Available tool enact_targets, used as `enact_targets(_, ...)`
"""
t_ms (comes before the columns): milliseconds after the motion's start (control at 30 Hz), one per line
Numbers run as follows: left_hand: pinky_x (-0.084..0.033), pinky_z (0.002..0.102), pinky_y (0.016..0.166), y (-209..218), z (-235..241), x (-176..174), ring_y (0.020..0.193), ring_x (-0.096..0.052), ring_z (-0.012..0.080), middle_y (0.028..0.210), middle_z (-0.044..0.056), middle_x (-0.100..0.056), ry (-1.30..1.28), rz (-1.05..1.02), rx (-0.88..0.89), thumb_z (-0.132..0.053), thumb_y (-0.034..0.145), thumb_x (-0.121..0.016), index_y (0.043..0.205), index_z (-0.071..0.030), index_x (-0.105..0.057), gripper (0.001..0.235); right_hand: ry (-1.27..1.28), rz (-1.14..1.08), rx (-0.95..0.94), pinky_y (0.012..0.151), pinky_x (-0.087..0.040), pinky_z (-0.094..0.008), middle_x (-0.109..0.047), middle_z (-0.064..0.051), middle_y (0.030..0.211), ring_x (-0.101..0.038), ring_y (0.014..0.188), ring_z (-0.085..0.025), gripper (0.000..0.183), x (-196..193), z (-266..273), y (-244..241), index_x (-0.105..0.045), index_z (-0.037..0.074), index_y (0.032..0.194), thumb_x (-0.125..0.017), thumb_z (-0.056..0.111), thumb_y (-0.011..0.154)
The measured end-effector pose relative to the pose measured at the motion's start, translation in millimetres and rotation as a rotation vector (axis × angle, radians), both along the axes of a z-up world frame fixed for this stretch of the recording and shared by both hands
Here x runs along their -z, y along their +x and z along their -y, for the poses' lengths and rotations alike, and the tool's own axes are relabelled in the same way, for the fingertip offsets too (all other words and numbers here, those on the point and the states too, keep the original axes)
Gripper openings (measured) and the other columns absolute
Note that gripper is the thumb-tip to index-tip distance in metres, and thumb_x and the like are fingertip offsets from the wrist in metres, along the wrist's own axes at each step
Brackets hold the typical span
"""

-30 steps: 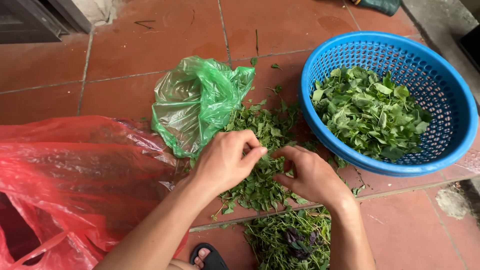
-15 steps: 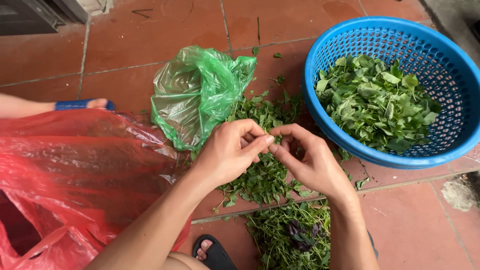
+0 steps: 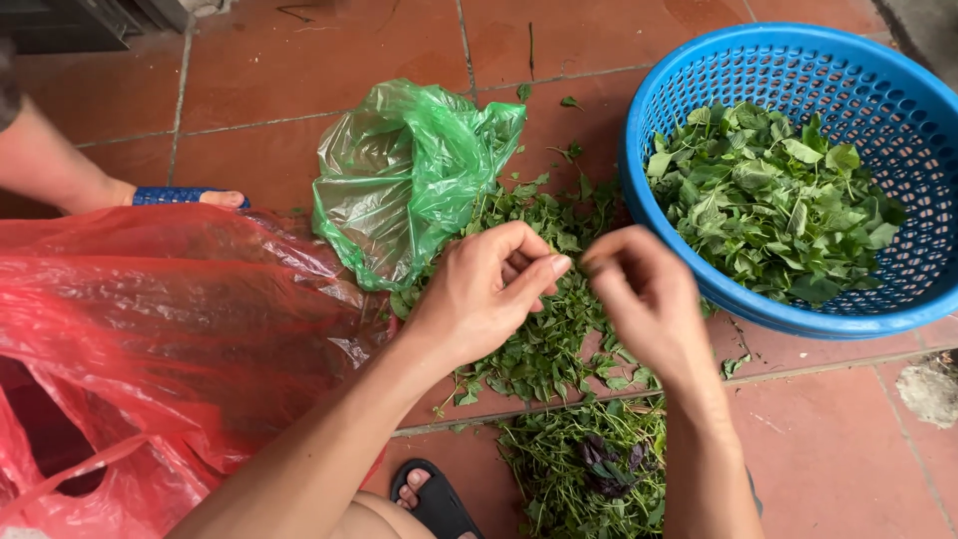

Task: Sorting and plucking green leafy vegetables from stems and placing them into a blue basket.

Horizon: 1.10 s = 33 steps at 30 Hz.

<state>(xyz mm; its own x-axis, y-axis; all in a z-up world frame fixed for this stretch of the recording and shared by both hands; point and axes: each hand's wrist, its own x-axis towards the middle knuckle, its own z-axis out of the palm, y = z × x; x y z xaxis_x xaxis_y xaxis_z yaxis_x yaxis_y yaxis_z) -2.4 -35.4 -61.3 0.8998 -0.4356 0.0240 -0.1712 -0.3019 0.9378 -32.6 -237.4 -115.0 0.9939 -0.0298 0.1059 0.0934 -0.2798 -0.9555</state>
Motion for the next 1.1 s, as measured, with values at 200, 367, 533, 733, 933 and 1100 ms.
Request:
enact_targets(200, -0.051, 0.026, 0.058, -23.8, 7.8, -22.4, 0.066, -0.062, 0.0123, 0.103, 0.007, -0.078, 0.583, -0.331, 0.475, -0.021, 0.087, -0.068, 0.115, -0.007, -0.065, 0.031, -0.383, 0.292, 0.404, 0.059, -0.046, -0.031, -0.064, -0.016, 0.094, -0.056, 0.073, -0.02, 0.027, -27.8, 49.3, 1.2, -0.055, -0.009, 0.129, -0.064, -0.005, 0.104)
enact_targets(367, -0.06, 0.034, 0.092, -24.7, 7.0, -16.6, 0.092, -0.071, 0.0229, 0.125, 0.016, -0.067, 0.954, -0.45, 0.642, -0.023, 0.093, -0.068, 0.13, -0.004, -0.062, 0.042, -0.534, 0.145, 0.214, 0.058, -0.048, -0.035, -0.073, -0.015, 0.09, -0.063, 0.069, -0.024, 0.026, -16.7, 43.1, 6.1, -0.074, -0.001, 0.117, -0.075, 0.011, 0.095)
enact_targets(533, -0.057, 0.044, 0.086, 6.0, -21.2, -2.5, 0.091, -0.074, 0.0267, 0.103, 0.009, -0.076, 1.053, -0.216, 0.239, -0.03, 0.092, -0.068, 0.115, -0.013, -0.071, 0.029, -0.609, -0.007, -0.411, 0.07, -0.06, -0.033, -0.076, -0.001, 0.094, -0.072, 0.075, -0.018, 0.027, 40.9, -36.2, 7.0, -0.076, 0.018, 0.107, -0.075, 0.013, 0.081)
enact_targets(733, -0.061, 0.029, 0.064, 7.7, -26.5, 3.4, 0.065, -0.072, 0.0154, 0.098, 0.005, -0.078, 0.82, -0.162, 0.138, -0.021, 0.094, -0.064, 0.116, -0.01, -0.069, 0.025, -0.723, 0.03, -0.232, 0.067, -0.056, -0.042, -0.073, 0.0, 0.096, -0.071, 0.081, -0.03, 0.013, 80.1, -36.6, 3.5, -0.07, 0.021, 0.097, -0.067, 0.028, 0.086)
enact_targets(933, -0.061, 0.033, 0.06, 6.0, -16.8, 6.4, 0.053, -0.064, 0.018, 0.07, 0.005, -0.067, 0.778, -0.124, 0.155, -0.018, 0.101, -0.061, 0.093, -0.005, -0.069, 0.017, -0.403, 0.062, -0.16, 0.052, -0.05, -0.03, -0.074, 0.0, 0.079, -0.061, 0.057, -0.016, 0.012, 15.1, -39.3, 3.8, -0.081, 0.011, 0.088, -0.075, 0.016, 0.079)
enact_targets(1100, -0.058, 0.035, 0.057, 3.2, -17.6, 3.8, 0.052, -0.065, 0.019, 0.066, 0.004, -0.071, 0.66, -0.068, 0.094, -0.015, 0.097, -0.056, 0.085, -0.008, -0.074, 0.023, -0.418, 0.095, -0.104, 0.059, -0.053, -0.031, -0.075, -0.003, 0.083, -0.065, 0.063, -0.019, 0.018, 8.4, -30.2, 4.1, -0.08, 0.009, 0.093, -0.07, 0.018, 0.081)
